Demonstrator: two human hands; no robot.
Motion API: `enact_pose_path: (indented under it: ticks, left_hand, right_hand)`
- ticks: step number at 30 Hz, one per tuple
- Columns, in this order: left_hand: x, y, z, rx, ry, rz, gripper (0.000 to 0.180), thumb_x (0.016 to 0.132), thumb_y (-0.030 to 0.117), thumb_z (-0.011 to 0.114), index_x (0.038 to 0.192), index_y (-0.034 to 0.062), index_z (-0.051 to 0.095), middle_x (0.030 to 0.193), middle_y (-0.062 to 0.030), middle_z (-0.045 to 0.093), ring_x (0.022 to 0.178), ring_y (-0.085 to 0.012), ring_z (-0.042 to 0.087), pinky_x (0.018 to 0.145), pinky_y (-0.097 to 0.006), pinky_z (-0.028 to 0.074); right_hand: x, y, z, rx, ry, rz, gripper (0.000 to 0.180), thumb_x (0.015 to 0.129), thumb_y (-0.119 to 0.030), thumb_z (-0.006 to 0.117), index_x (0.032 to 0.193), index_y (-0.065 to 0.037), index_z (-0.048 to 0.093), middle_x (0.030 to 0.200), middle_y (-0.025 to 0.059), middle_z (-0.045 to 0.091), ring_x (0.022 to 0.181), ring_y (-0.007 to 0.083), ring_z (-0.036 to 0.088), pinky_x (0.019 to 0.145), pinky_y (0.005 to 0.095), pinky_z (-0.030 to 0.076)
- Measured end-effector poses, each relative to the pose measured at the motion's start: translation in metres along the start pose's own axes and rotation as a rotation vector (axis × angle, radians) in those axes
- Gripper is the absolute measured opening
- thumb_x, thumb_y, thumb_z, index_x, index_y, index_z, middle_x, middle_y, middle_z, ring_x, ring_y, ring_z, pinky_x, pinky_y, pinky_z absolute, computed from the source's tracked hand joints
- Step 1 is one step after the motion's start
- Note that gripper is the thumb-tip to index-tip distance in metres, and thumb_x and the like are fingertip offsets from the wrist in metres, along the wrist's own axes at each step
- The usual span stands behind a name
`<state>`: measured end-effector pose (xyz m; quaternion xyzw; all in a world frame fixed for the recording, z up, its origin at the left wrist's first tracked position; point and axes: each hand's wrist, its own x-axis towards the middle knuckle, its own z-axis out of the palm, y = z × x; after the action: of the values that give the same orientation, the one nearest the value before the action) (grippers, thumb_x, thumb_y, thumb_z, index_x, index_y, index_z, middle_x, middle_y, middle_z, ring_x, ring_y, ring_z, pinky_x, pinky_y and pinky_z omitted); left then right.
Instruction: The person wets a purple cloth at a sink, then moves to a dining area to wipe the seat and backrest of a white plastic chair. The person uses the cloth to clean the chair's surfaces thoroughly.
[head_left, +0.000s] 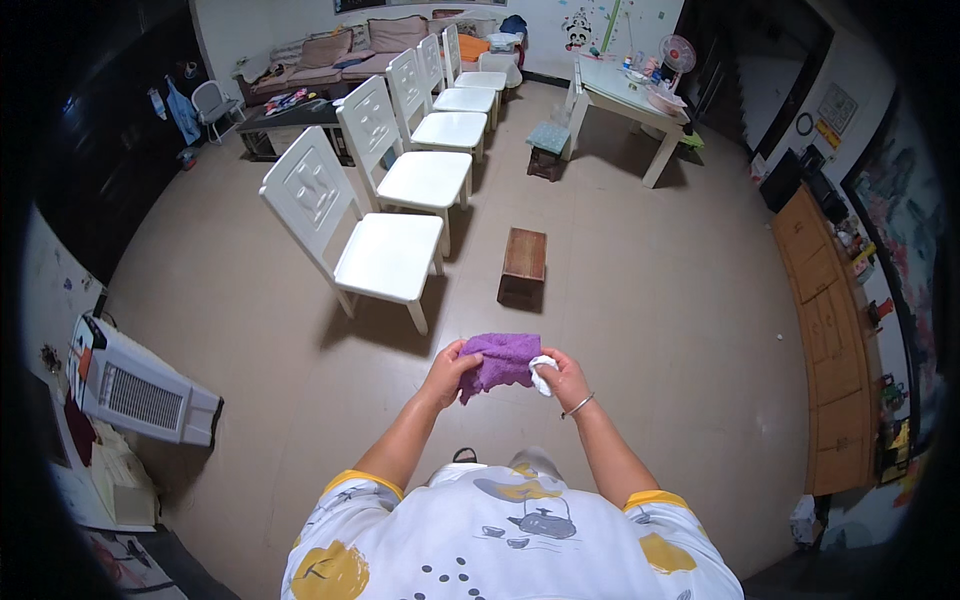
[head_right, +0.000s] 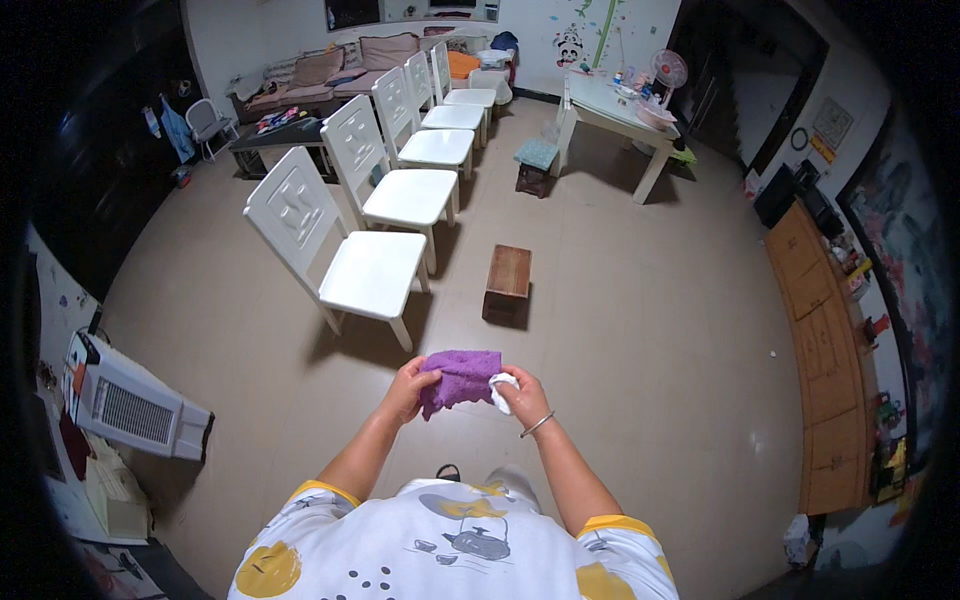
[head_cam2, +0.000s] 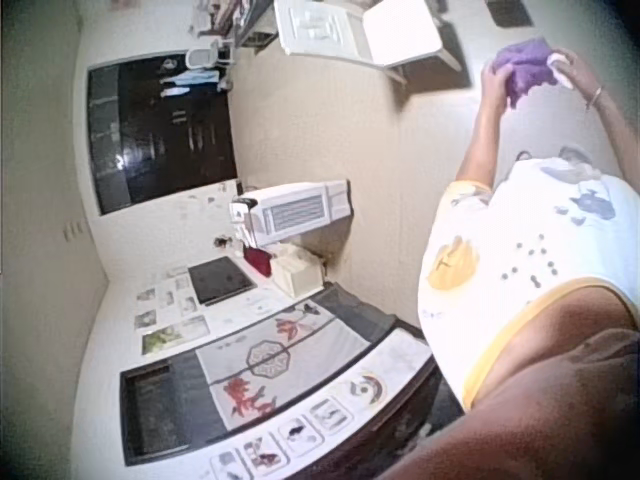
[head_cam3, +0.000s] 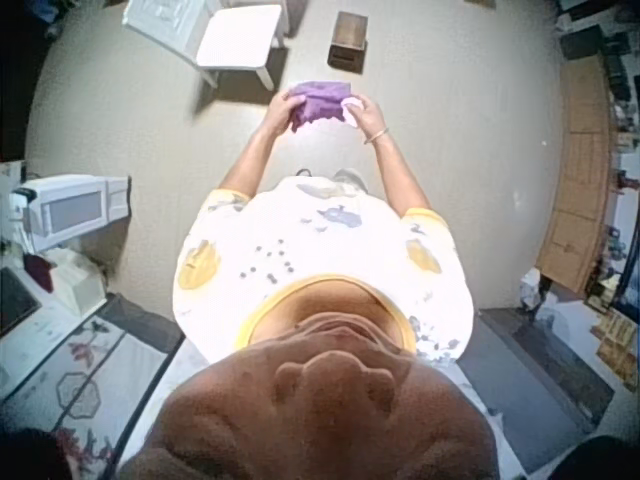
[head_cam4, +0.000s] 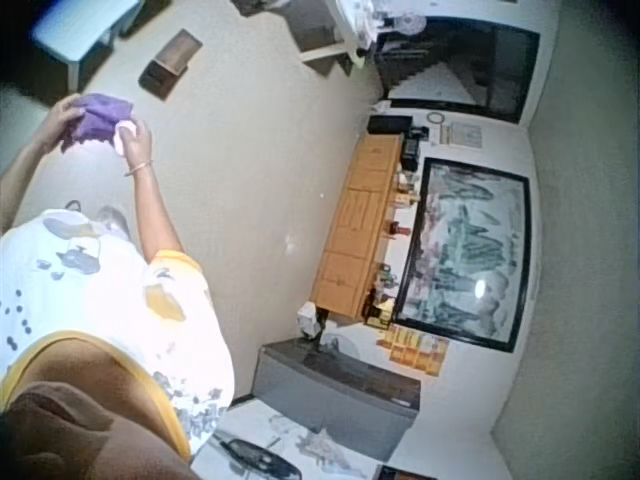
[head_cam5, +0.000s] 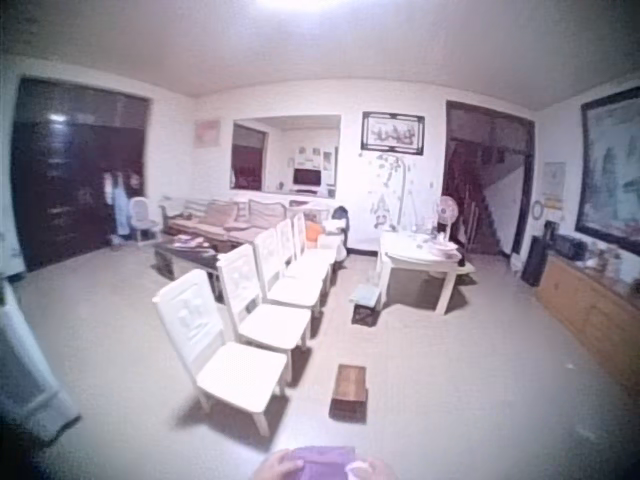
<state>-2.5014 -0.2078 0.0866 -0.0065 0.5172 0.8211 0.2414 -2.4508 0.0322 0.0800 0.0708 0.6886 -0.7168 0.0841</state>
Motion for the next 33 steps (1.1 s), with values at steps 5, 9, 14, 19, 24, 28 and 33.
enact_pose_path:
  ticks: [5,9,14,19,24,28,33]
  left_hand:
    - [0.110,0.035,-0.009,-0.184,-0.105,-0.059,0.030,0.091,0.011,0.057,0.120,0.0029,0.053,0.105,-0.0092,0.062,0.090,-0.0185,0.064,0.081,-0.034,0.055]
    - [0.199,0.045,-0.027,-0.275,-0.080,-0.019,0.037,0.091,0.011,0.056,0.126,0.0016,0.049,0.116,-0.0112,0.060,0.105,-0.0212,0.061,0.092,-0.037,0.051]
    - [0.287,0.082,-0.032,-0.542,-0.029,0.062,0.043,0.094,0.009,0.051,0.135,0.0014,0.041,0.125,-0.0165,0.055,0.113,-0.0268,0.059,0.097,-0.041,0.050]
    - [0.356,0.098,-0.060,-0.780,0.130,0.197,0.036,0.098,0.022,0.046,0.130,0.0041,0.048,0.126,-0.0145,0.057,0.115,-0.0261,0.058,0.101,-0.042,0.047]
    - [0.405,0.108,-0.105,-0.710,0.244,0.097,0.039,0.098,0.021,0.045,0.131,0.0008,0.046,0.128,-0.0163,0.056,0.116,-0.0282,0.058,0.099,-0.044,0.048]
    - [0.457,0.117,-0.138,-0.692,0.262,0.005,0.036,0.097,0.012,0.045,0.129,-0.0045,0.045,0.125,-0.0190,0.057,0.112,-0.0281,0.060,0.098,-0.042,0.049]
    - [0.538,0.156,-0.159,-0.589,0.365,-0.029,0.034,0.094,0.003,0.048,0.126,-0.0048,0.046,0.121,-0.0184,0.057,0.109,-0.0270,0.061,0.097,-0.039,0.050]
  right_hand:
    - [0.109,-0.008,-0.019,0.106,-0.114,0.079,0.040,0.088,-0.011,0.059,0.126,0.000,0.054,0.100,0.0043,0.066,0.083,0.0107,0.063,0.069,0.0260,0.052]
    - [0.230,-0.010,-0.047,0.098,-0.378,0.222,0.045,0.086,-0.009,0.057,0.129,0.001,0.051,0.103,0.0048,0.065,0.081,0.0109,0.062,0.068,0.0268,0.052]
    - [0.368,-0.032,-0.062,0.309,-0.564,0.456,0.052,0.083,-0.004,0.053,0.134,0.000,0.047,0.101,0.0079,0.064,0.079,0.0155,0.062,0.066,0.0290,0.053]
    - [0.485,-0.029,-0.041,0.406,-0.801,0.582,0.026,0.093,-0.014,0.056,0.117,-0.002,0.055,0.095,0.0065,0.063,0.074,0.0150,0.063,0.063,0.0281,0.054]
    - [0.578,-0.046,-0.032,0.448,-0.738,0.463,0.017,0.092,-0.013,0.058,0.107,-0.005,0.058,0.091,0.0023,0.066,0.073,0.0122,0.064,0.066,0.0269,0.054]
    - [0.640,-0.045,-0.024,0.299,-0.551,0.453,0.019,0.091,-0.011,0.058,0.109,-0.005,0.059,0.095,0.0022,0.066,0.085,0.0121,0.063,0.076,0.0267,0.051]
    - [0.718,-0.052,-0.018,0.154,-0.439,0.368,0.028,0.091,-0.016,0.060,0.115,-0.003,0.060,0.096,0.0021,0.066,0.083,0.0122,0.063,0.073,0.0253,0.050]
